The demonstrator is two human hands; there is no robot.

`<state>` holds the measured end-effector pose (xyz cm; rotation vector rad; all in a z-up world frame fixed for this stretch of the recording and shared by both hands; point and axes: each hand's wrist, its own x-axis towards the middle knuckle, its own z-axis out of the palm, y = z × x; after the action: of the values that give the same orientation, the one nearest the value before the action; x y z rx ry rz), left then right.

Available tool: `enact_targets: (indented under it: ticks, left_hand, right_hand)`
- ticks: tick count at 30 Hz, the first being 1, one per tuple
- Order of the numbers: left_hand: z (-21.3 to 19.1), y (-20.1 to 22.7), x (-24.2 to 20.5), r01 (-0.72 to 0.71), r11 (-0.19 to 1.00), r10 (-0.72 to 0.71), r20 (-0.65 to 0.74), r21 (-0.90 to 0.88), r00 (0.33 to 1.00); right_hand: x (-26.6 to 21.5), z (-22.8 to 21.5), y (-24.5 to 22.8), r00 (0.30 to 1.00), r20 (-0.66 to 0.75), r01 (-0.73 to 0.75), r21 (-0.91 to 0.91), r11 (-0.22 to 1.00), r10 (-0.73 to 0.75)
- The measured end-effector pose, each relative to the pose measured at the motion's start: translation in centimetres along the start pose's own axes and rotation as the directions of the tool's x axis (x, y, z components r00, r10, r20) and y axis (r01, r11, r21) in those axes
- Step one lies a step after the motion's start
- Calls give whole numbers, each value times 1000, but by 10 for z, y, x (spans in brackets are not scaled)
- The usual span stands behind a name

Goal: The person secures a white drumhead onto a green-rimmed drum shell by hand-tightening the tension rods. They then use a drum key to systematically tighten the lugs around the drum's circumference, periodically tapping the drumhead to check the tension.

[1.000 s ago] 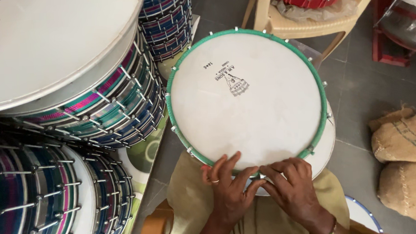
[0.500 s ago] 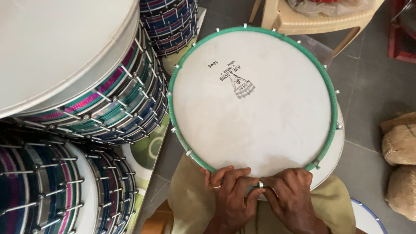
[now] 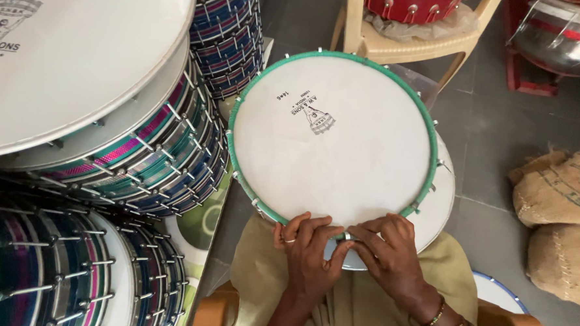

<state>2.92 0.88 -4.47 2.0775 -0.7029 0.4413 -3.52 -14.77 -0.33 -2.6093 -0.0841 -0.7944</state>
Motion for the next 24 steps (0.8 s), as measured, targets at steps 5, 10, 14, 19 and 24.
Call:
enact_targets:
  ticks: [5,10,14,19,24]
  left_hand:
    - [-12,8,7,-16,1000,16,-5,-7,1000]
    - [-12,14,9,-130,991,130,-14,15,991]
    - [-7,10,7,-131,991,131,-6,-26,991]
    - [-1,6,4,-135,991,135,-24,-13,991]
    - [0,7,6,-188,982,190,-88,28,978]
  right_hand:
    - [-48,10,11,844,-29,-474,426,770,535]
    - [-82,64,45,520,350,-598,801,39,779]
    - [-75,78,46,442,717,-567,689,-452,539]
    - [-78,94,60,388,790,-562,611,-557,475]
    - [-133,153,91,480,828,-505,531,-680,291]
